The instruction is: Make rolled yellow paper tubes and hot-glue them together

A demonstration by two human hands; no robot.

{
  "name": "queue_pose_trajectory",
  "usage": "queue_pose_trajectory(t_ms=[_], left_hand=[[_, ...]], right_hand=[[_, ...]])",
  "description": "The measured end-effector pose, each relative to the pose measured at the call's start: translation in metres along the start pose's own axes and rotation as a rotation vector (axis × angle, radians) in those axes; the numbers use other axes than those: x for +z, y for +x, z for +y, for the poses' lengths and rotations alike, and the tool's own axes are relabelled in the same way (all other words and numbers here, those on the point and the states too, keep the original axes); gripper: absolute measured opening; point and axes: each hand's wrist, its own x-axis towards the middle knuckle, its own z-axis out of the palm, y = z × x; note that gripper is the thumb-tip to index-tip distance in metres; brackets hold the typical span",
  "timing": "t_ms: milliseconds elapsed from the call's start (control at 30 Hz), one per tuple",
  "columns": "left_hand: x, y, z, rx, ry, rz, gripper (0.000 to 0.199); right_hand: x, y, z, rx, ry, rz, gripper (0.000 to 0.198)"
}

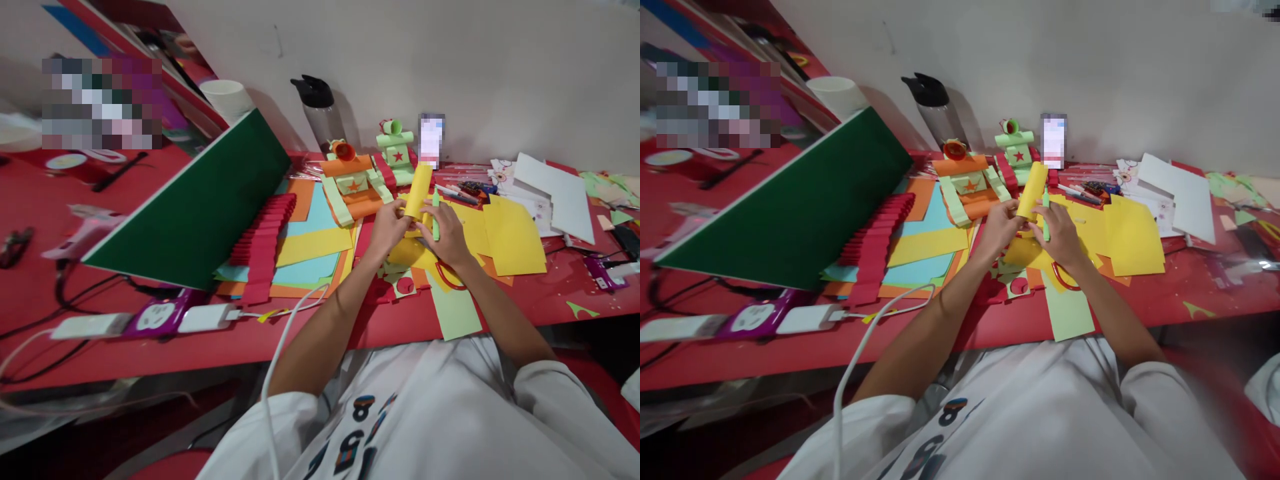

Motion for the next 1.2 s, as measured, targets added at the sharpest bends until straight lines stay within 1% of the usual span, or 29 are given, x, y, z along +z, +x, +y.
queue_pose_trajectory(t_ms=[100,167,333,400,500,567,633,733,800,867,933,967,1033,1067,1133,1200], left_hand=[[0.007,-0.004,-0.001,0.011,0.029,-0.035,0.032],[0.010,-0.005,-0.001,0.003,0.014,-0.075,0.035],[0.012,-0.007,0.003,0.020,-0.127,-0.195,0.062],[0.010,-0.008,0.006,-0.004,-0.192,-0.221,0.068],[0.006,-0.009,0.010,-0.086,-0.302,-0.257,0.064],[0.004,-0.008,0.009,-0.124,-0.350,-0.233,0.057],[0.004,-0.007,0.006,-0.123,-0.327,-0.160,0.050],[0.004,-0.003,0.000,-0.062,-0.178,0.007,0.039],[0.003,-0.001,-0.004,-0.019,-0.093,0.050,0.035],[-0.001,0.001,-0.006,0.010,-0.066,0.023,0.036],[-0.004,0.004,-0.008,0.031,-0.082,-0.042,0.043],[-0.006,0.005,-0.009,0.040,-0.088,-0.068,0.046],[-0.008,0.007,-0.013,0.057,-0.070,-0.104,0.049],[-0.008,0.009,-0.015,0.064,-0.047,-0.106,0.048],[-0.008,0.010,-0.020,0.066,0.031,-0.084,0.041],[-0.007,0.011,-0.025,0.052,0.154,-0.051,0.032]], right_hand=[[0.003,-0.001,0.003,0.014,0.008,0.020,0.030],[0.004,-0.002,0.006,0.037,0.020,0.066,0.034],[0.008,-0.002,0.015,0.154,0.103,0.208,0.036],[0.010,-0.001,0.018,0.203,0.145,0.221,0.035],[0.012,0.000,0.023,0.256,0.171,0.243,0.033],[0.012,-0.001,0.025,0.298,0.212,0.282,0.034],[0.012,-0.002,0.026,0.346,0.292,0.275,0.035],[0.013,-0.004,0.030,0.380,0.378,0.170,0.035],[0.014,-0.003,0.036,0.378,0.364,0.124,0.033],[0.013,-0.001,0.044,0.392,0.313,0.155,0.032],[0.006,0.002,0.054,0.422,0.283,0.241,0.029],[0.000,0.003,0.058,0.438,0.285,0.280,0.028],[-0.016,0.005,0.067,0.463,0.316,0.300,0.027],[-0.025,0.005,0.071,0.465,0.338,0.256,0.027],[-0.043,0.003,0.077,0.452,0.356,0.102,0.028],[-0.057,-0.001,0.081,0.458,0.315,-0.047,0.028]])
